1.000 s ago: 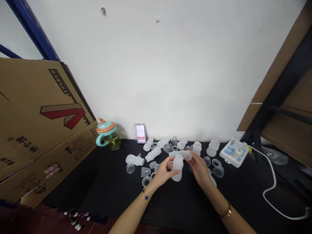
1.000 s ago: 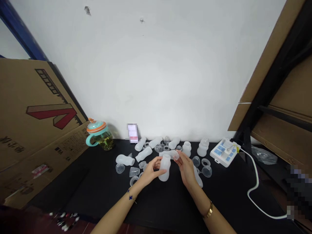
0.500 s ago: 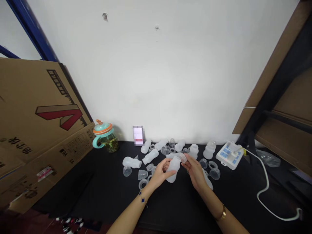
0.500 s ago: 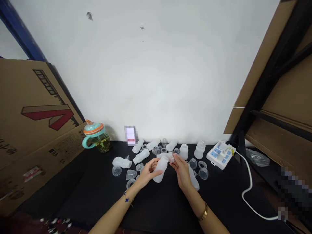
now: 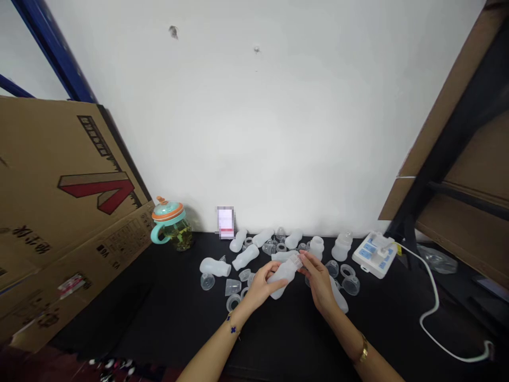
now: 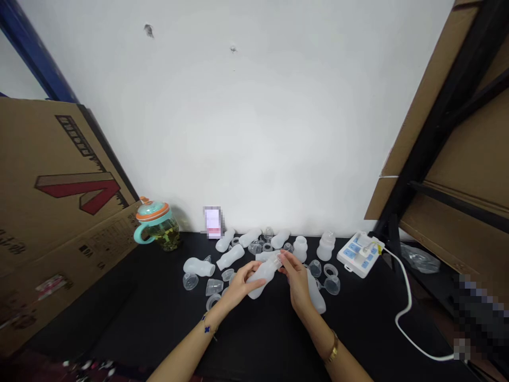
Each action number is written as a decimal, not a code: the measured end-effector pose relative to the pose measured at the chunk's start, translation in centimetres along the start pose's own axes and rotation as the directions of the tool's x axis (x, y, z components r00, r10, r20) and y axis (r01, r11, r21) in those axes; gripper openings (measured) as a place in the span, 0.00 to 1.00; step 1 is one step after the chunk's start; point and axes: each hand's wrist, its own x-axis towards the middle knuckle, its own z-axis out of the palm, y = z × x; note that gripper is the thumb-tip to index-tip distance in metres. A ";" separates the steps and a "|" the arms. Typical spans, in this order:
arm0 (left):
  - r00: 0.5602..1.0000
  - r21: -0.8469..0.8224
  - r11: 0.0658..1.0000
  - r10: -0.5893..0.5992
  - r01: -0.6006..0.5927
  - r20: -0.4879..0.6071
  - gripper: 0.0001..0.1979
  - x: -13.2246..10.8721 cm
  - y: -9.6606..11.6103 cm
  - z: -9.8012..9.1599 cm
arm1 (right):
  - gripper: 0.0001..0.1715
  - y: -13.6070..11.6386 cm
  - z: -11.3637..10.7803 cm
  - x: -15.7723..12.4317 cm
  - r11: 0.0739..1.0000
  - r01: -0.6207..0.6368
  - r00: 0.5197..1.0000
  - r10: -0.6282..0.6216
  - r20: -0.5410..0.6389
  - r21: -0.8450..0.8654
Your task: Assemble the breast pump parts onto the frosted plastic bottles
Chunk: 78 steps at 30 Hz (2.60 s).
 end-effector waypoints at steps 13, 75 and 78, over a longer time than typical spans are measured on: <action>1.000 0.000 1.000 -0.024 0.024 0.017 0.25 -0.1 -0.4 -0.3 | 0.20 -0.7 0.7 -0.5 0.996 0.028 1.000 -0.028 0.010 -0.083; 0.992 -0.137 0.983 -0.111 0.119 0.067 0.22 0.1 -0.5 -0.4 | 0.17 -0.9 0.6 -0.7 1.000 -0.004 1.000 0.004 0.015 -0.022; 0.992 -0.124 0.986 -0.106 0.113 0.065 0.23 0.1 -0.4 -0.4 | 0.17 -0.7 0.5 -0.6 1.000 0.001 1.000 -0.001 0.010 -0.031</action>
